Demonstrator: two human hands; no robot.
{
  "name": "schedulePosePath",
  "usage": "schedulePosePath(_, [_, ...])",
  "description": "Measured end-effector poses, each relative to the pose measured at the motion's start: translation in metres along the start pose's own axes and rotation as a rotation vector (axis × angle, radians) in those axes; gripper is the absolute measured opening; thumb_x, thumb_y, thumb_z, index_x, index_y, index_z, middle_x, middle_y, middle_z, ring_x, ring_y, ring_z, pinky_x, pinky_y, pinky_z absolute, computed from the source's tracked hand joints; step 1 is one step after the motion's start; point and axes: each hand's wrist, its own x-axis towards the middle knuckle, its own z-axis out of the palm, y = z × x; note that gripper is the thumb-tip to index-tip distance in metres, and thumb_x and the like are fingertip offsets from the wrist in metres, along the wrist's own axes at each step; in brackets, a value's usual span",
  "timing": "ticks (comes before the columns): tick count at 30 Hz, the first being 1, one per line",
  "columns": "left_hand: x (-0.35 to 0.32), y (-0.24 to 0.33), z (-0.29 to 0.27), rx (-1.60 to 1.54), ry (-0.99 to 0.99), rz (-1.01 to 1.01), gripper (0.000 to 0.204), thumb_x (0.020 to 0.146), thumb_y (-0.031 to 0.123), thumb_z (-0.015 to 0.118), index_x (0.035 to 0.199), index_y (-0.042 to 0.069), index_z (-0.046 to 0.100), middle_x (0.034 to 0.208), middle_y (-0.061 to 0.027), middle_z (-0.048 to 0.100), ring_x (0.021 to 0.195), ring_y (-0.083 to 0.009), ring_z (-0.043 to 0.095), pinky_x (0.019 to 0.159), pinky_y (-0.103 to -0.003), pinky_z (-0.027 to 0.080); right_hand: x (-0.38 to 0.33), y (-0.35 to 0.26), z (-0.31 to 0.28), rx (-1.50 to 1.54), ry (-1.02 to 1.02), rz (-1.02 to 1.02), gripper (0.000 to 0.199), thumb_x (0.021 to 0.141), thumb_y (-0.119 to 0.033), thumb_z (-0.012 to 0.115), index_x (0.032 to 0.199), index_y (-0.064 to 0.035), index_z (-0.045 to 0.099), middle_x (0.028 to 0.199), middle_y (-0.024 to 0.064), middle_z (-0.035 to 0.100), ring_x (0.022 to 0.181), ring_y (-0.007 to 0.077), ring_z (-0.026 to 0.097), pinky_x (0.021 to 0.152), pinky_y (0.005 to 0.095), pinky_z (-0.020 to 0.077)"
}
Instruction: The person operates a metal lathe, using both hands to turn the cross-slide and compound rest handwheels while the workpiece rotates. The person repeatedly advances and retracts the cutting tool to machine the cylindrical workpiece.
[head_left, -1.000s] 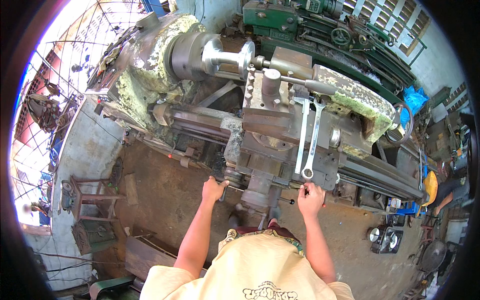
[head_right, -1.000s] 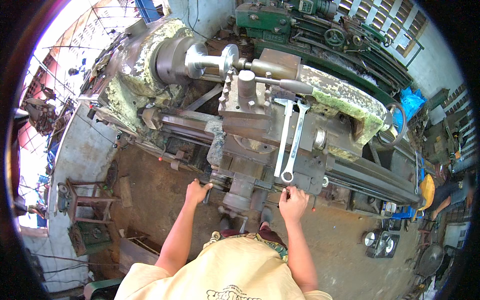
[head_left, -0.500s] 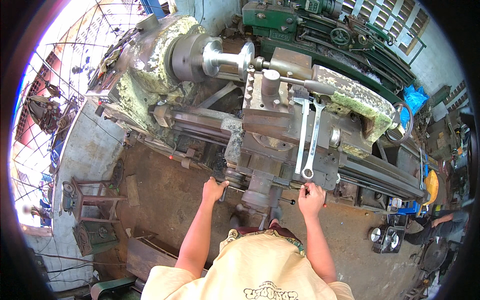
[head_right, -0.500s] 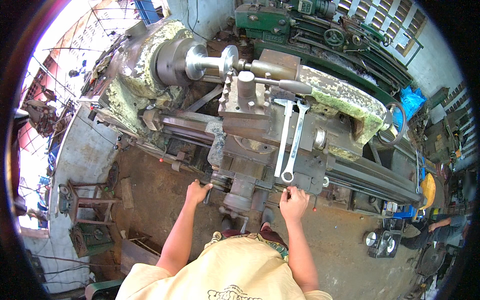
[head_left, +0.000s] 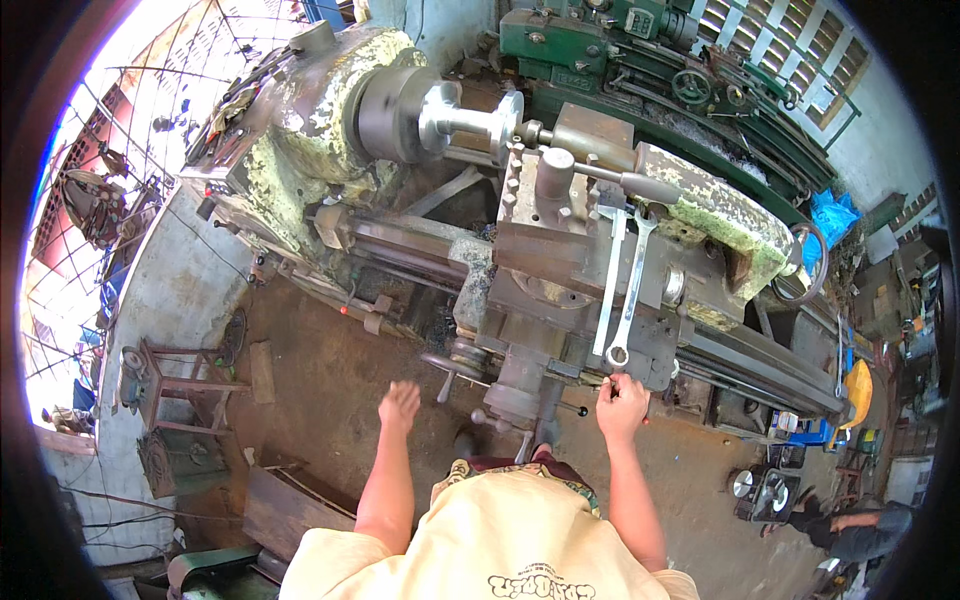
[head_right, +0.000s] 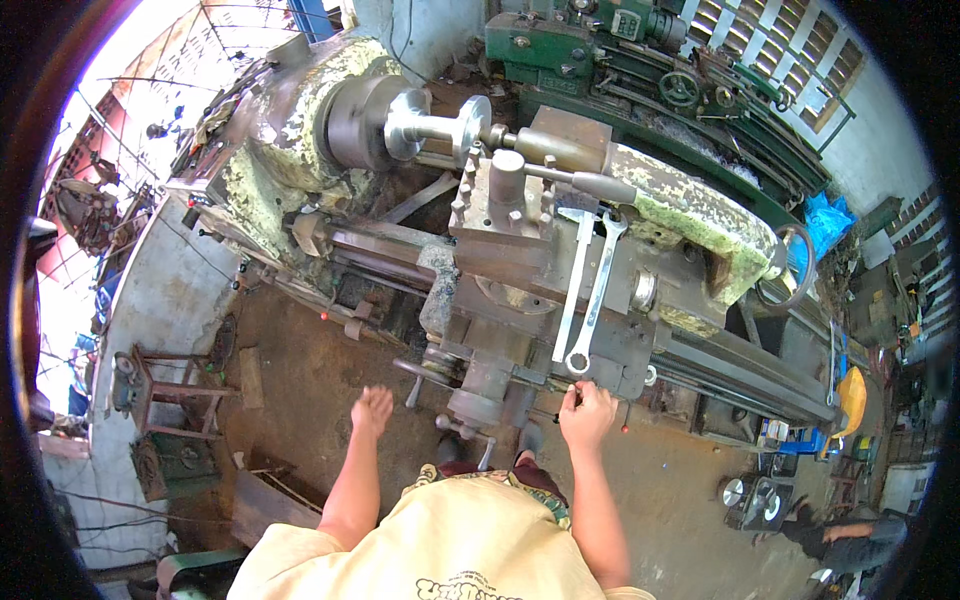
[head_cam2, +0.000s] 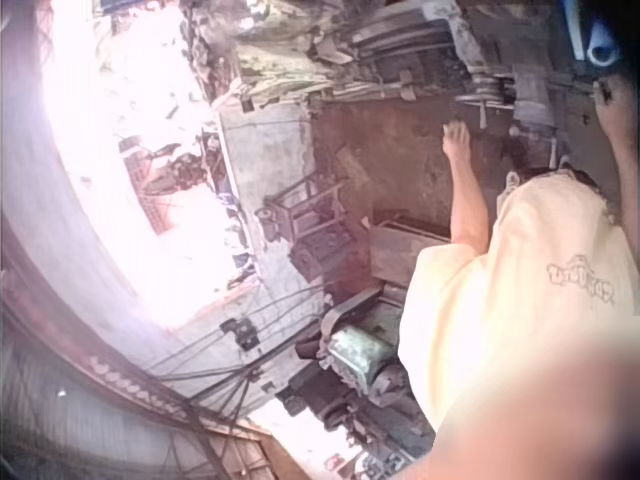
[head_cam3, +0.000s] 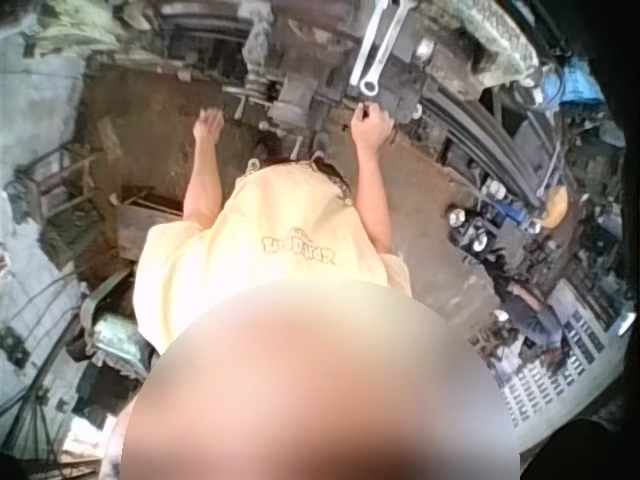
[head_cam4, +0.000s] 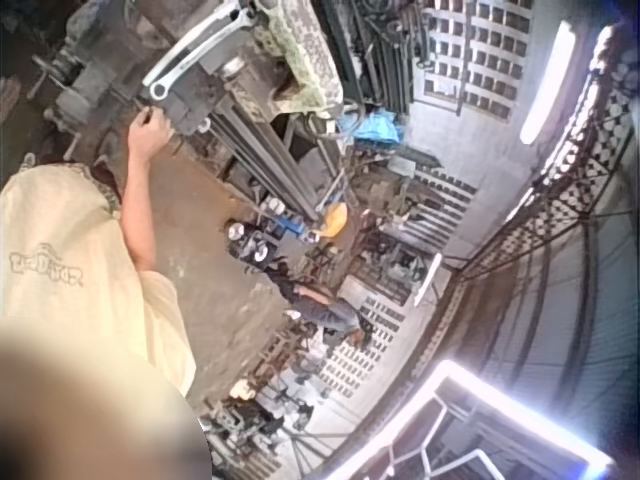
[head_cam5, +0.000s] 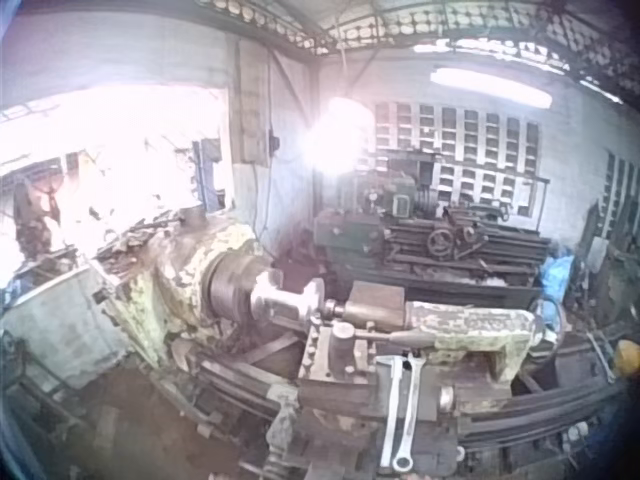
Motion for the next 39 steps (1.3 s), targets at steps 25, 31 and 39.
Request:
schedulePosePath(25, [-0.087, 0.021, 0.151, 1.325, -0.057, 0.460, 0.116, 0.085, 0.053, 0.073, 0.151, -0.018, 0.008, 0.158, -0.0371, 0.020, 0.149, -0.0403, 0.026, 0.122, -0.039, 0.027, -0.007, 0.005, 0.007, -0.023, 0.024, 0.002, 0.009, 0.081, -0.012, 0.074, 0.081, -0.0094, 0.066, 0.068, 0.0059, 0.060, 0.070, 0.0288, 0.059, 0.070, 0.0427, 0.0442])
schedulePosePath(31, [-0.080, 0.000, 0.134, 1.246, -0.067, 0.529, 0.116, 0.086, 0.050, 0.072, 0.153, -0.015, 0.003, 0.162, -0.0344, 0.010, 0.152, -0.0402, 0.017, 0.124, -0.039, 0.021, -0.006, 0.003, 0.008, -0.036, 0.069, -0.007, 0.010, 0.082, -0.012, 0.073, 0.079, -0.0086, 0.064, 0.067, 0.0055, 0.060, 0.069, 0.0279, 0.059, 0.069, 0.0423, 0.0438])
schedulePosePath(39, [-0.065, -0.002, 0.116, 1.161, -0.119, 0.382, 0.104, 0.091, 0.040, 0.070, 0.155, -0.011, 0.006, 0.162, -0.0321, 0.014, 0.151, -0.0412, 0.021, 0.122, -0.038, 0.025, -0.006, -0.001, 0.009, -0.049, 0.109, 0.049, 0.010, 0.081, -0.010, 0.073, 0.078, -0.0075, 0.064, 0.065, 0.0051, 0.058, 0.066, 0.0271, 0.058, 0.068, 0.0410, 0.0434])
